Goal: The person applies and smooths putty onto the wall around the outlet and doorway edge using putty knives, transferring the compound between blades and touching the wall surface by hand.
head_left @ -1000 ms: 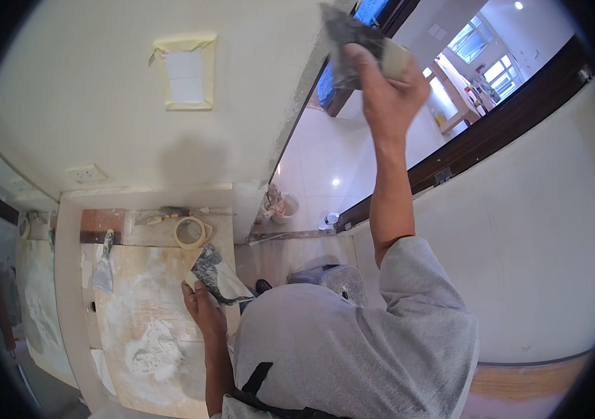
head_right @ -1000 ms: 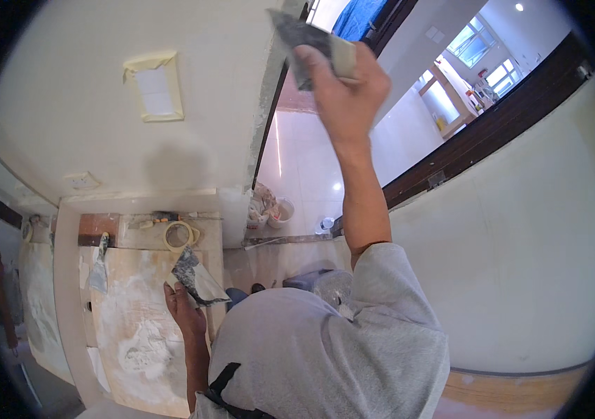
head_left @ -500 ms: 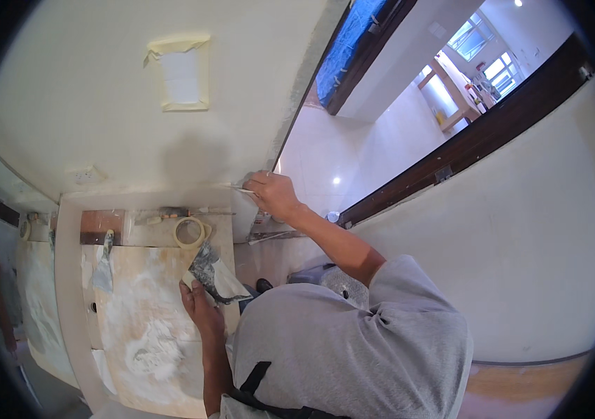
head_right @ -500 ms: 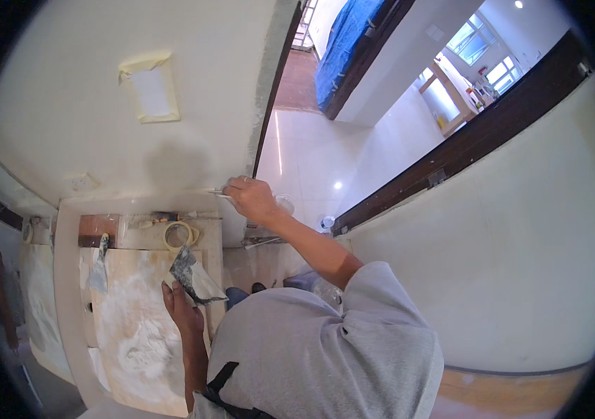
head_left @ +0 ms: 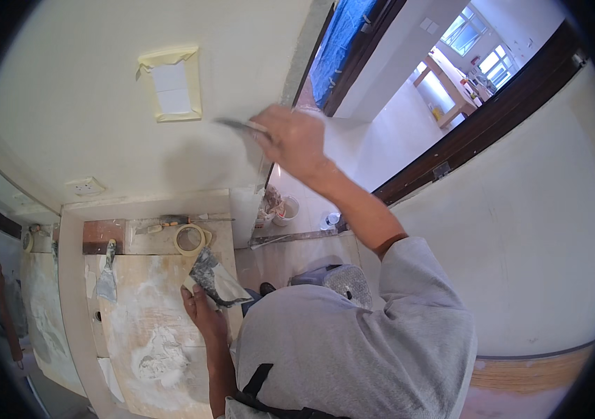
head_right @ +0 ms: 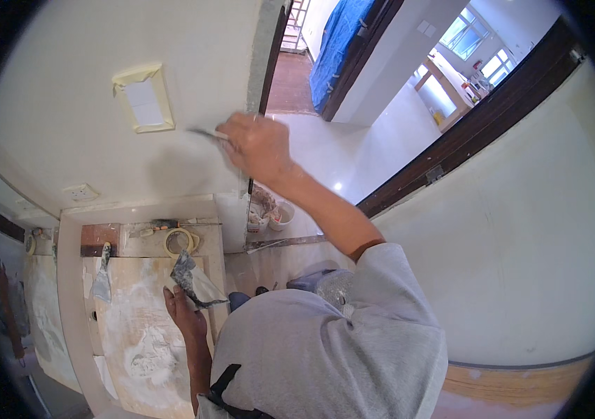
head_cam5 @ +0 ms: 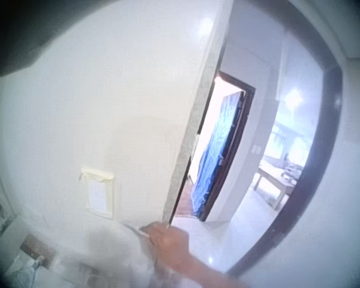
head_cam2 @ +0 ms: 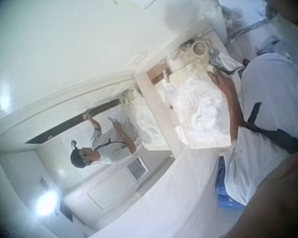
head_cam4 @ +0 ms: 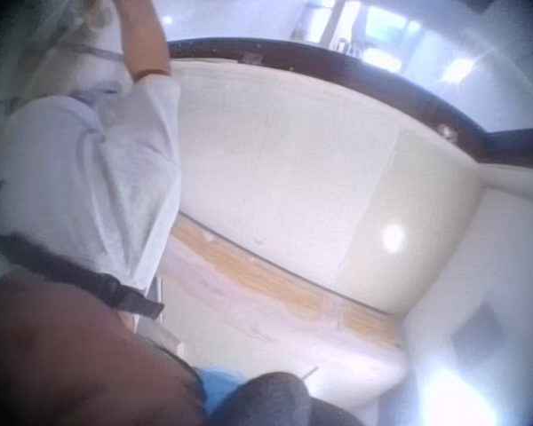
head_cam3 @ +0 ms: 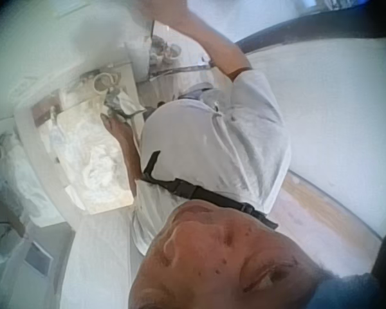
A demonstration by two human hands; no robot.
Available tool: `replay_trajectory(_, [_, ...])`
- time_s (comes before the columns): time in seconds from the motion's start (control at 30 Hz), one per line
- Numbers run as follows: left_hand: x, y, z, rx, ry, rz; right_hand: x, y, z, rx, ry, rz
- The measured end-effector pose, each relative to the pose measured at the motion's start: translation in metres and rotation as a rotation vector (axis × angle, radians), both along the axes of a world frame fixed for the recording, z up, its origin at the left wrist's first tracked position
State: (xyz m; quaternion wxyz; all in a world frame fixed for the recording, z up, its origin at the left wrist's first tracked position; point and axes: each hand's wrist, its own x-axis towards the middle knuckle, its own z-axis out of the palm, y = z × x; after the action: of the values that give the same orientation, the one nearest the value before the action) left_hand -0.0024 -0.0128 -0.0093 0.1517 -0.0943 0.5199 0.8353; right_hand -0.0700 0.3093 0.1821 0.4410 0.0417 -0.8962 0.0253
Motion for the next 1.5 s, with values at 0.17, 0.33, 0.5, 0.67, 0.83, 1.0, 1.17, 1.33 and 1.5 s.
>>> replay_trajectory(0.17, [-0.003, 0.002, -0.010, 0.069, -0.012, -0.044, 0.003, 0.011, 0.095, 0.165, 0.155, -0.053])
replay_trajectory(0.33, [-0.003, 0.011, -0.005, -0.003, 0.052, -0.048, 0.047, 0.032, 0.192, 0.029, 0.020, 0.080])
replay_trajectory(0.5, [-0.007, 0.026, 0.025, 0.062, 0.017, -0.033, 0.048, 0.026, 0.154, -0.214, 0.477, -0.004])
replay_trajectory(0.67, [-0.020, 0.059, 0.052, 0.331, -0.002, -0.160, 0.063, -0.002, 0.009, -1.308, -0.079, 0.212])
replay_trajectory(0.83, [-0.014, 0.091, 0.066, 0.363, -0.083, -0.371, 0.068, -0.039, -0.088, -2.040, -0.262, 0.602])
replay_trajectory(1.0, [-0.020, 0.094, 0.049, 0.345, -0.088, -0.401, 0.089, -0.020, -0.138, -1.917, -0.594, 0.420])
replay_trajectory(1.17, [-0.040, 0.068, 0.026, 0.431, -0.096, -0.300, 0.116, 0.001, -0.129, -1.582, -0.731, 0.205])
replay_trajectory(1.33, [-0.042, 0.056, 0.042, 0.399, -0.102, -0.177, 0.112, 0.012, -0.076, -1.315, -0.289, 0.093])
replay_trajectory(1.5, [-0.032, 0.051, 0.021, 0.369, -0.116, -0.187, 0.090, 0.010, 0.000, -0.921, 0.120, 0.071])
